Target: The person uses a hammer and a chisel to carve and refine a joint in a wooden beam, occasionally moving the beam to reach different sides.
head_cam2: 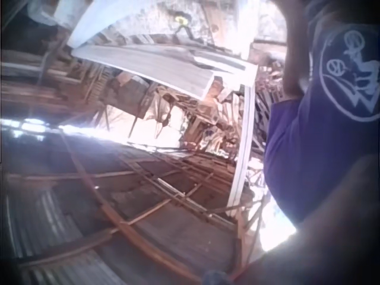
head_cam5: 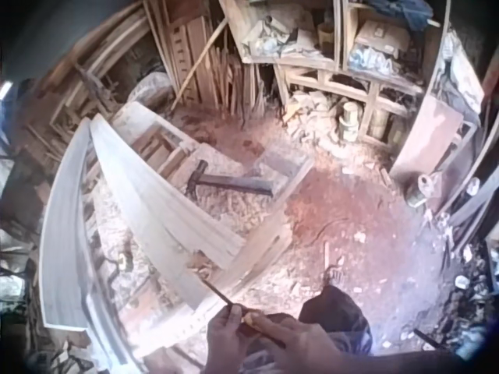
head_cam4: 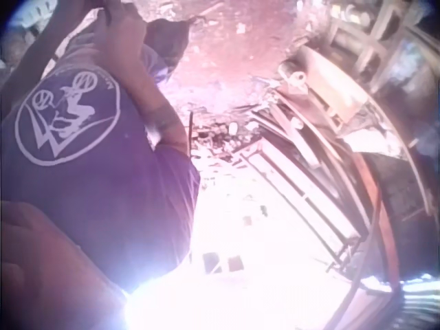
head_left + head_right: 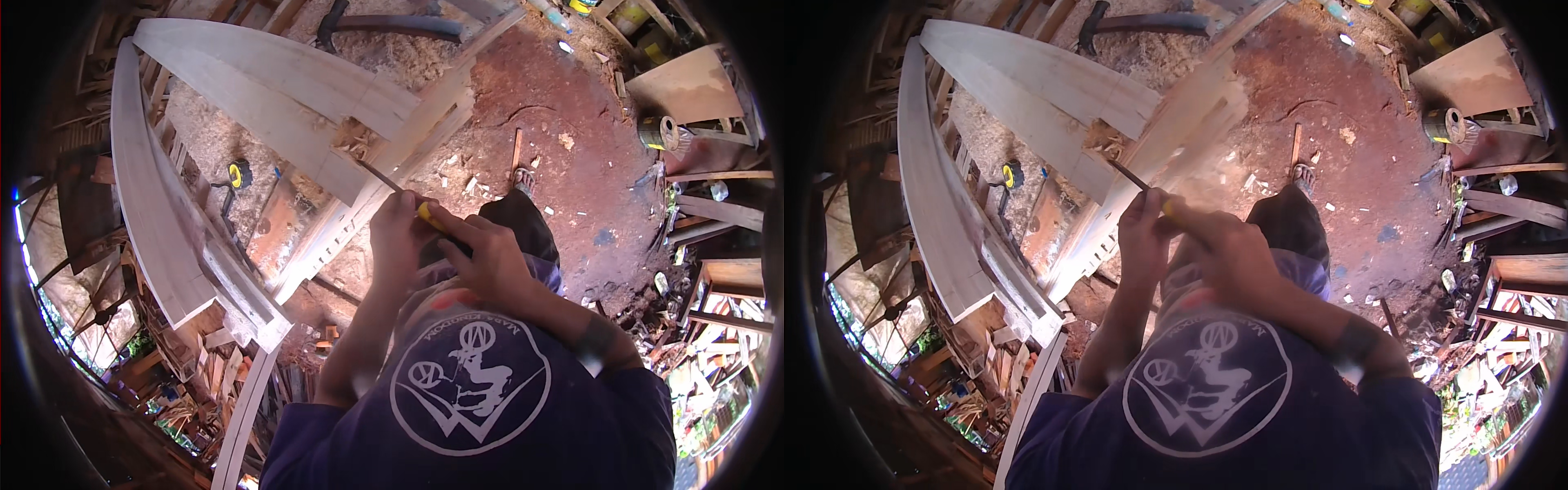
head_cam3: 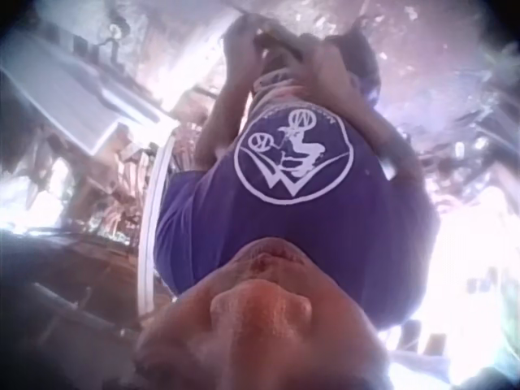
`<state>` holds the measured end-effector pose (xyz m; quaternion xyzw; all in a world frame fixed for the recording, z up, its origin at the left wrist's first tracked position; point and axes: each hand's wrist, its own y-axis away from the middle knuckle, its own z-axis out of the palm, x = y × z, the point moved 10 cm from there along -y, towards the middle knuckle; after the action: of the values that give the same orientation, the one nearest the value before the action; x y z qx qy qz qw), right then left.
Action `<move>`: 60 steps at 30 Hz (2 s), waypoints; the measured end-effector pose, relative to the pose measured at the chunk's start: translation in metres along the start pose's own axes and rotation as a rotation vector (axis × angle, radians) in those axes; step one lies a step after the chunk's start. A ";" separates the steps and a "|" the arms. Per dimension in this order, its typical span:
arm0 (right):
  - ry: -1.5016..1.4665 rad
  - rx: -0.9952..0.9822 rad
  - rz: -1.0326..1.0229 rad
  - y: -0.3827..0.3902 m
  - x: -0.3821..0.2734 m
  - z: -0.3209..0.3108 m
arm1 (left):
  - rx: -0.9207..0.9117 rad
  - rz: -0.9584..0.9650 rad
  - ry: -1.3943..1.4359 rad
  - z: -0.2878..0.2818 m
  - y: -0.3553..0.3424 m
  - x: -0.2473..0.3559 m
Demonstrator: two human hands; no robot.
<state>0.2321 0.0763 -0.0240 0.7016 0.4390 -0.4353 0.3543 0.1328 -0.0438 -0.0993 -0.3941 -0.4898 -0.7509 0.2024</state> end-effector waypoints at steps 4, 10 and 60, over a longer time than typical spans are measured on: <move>-0.023 -0.001 0.012 -0.001 -0.011 -0.006 | 0.004 -0.027 -0.036 0.001 0.006 0.003; 0.036 -0.023 0.034 0.009 -0.019 -0.012 | 0.007 -0.042 0.005 0.009 0.019 0.002; -0.189 -0.004 0.148 -0.028 -0.002 0.007 | 0.091 -0.050 -0.079 -0.003 -0.012 0.022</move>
<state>0.2039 0.0796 -0.0284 0.6873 0.3516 -0.4711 0.4267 0.1097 -0.0398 -0.0892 -0.4014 -0.5408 -0.7165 0.1817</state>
